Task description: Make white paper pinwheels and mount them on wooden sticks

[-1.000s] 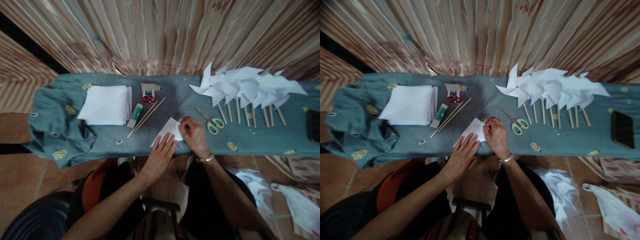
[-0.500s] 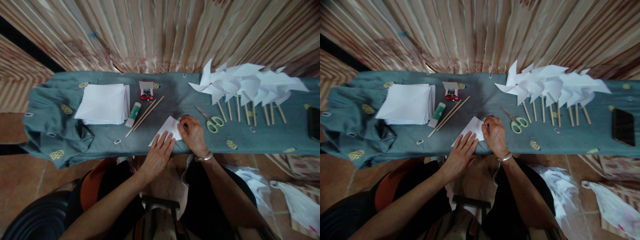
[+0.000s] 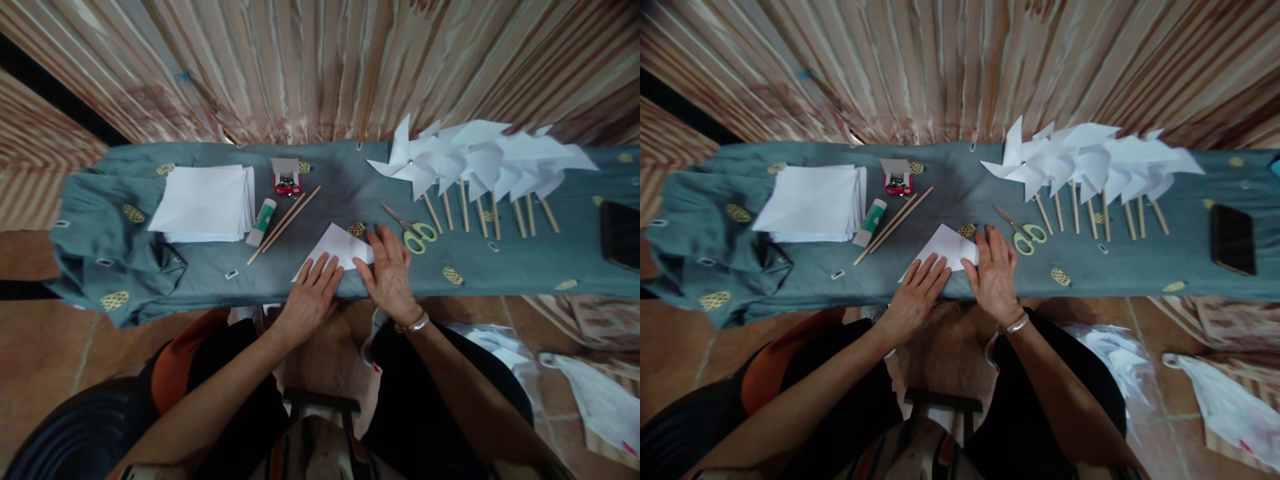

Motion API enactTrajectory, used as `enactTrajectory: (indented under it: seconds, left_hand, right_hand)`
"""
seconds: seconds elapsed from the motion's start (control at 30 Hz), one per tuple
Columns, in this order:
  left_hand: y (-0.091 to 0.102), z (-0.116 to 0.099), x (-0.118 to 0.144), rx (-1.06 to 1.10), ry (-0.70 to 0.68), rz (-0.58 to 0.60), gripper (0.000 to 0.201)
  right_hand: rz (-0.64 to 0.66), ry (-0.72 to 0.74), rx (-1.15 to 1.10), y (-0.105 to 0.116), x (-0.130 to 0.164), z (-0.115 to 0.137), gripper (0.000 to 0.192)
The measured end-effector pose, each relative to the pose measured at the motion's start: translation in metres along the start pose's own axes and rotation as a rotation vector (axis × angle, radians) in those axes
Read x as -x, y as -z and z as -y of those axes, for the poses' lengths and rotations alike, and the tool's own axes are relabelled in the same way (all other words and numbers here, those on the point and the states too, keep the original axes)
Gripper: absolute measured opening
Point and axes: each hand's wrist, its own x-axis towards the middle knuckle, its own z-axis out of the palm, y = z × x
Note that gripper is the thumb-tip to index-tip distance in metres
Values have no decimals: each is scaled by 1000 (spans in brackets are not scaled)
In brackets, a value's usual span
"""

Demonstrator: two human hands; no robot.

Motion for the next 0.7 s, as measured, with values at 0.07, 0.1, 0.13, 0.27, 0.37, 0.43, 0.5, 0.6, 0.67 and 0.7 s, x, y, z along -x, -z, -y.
enactTrajectory:
  seconds: [0.07,0.1,0.13,0.27,0.37,0.43,0.5,0.6,0.67,0.7]
  left_hand:
    - [-1,3,3,-4,-12,-12,65]
    - [-1,5,5,-9,-12,-19,65]
    - [-1,7,9,-17,-7,-30,66]
    - [1,15,30,-75,46,-51,64]
    - [6,18,47,-92,89,-57,65]
    - [9,19,58,-87,112,-80,67]
    - [12,19,67,-75,135,-106,68]
    - [13,20,78,-55,160,-143,66]
    - [13,22,83,-30,165,-172,61]
    - [12,23,84,-13,168,-189,59]
  right_hand:
    - [-14,-48,0,1,1,-12,56]
    - [-21,-66,-1,1,1,-17,56]
    - [-28,-77,-5,1,2,-22,55]
    - [-99,-77,-63,-3,3,-33,47]
    - [-157,-57,-131,-7,3,-38,42]
    - [-171,-44,-158,-10,3,-41,40]
    - [-183,-31,-170,-13,2,-43,39]
    - [-196,-11,-190,-12,0,-43,40]
    - [-194,-9,-204,-9,-1,-41,38]
    - [-187,-8,-203,-8,-1,-40,36]
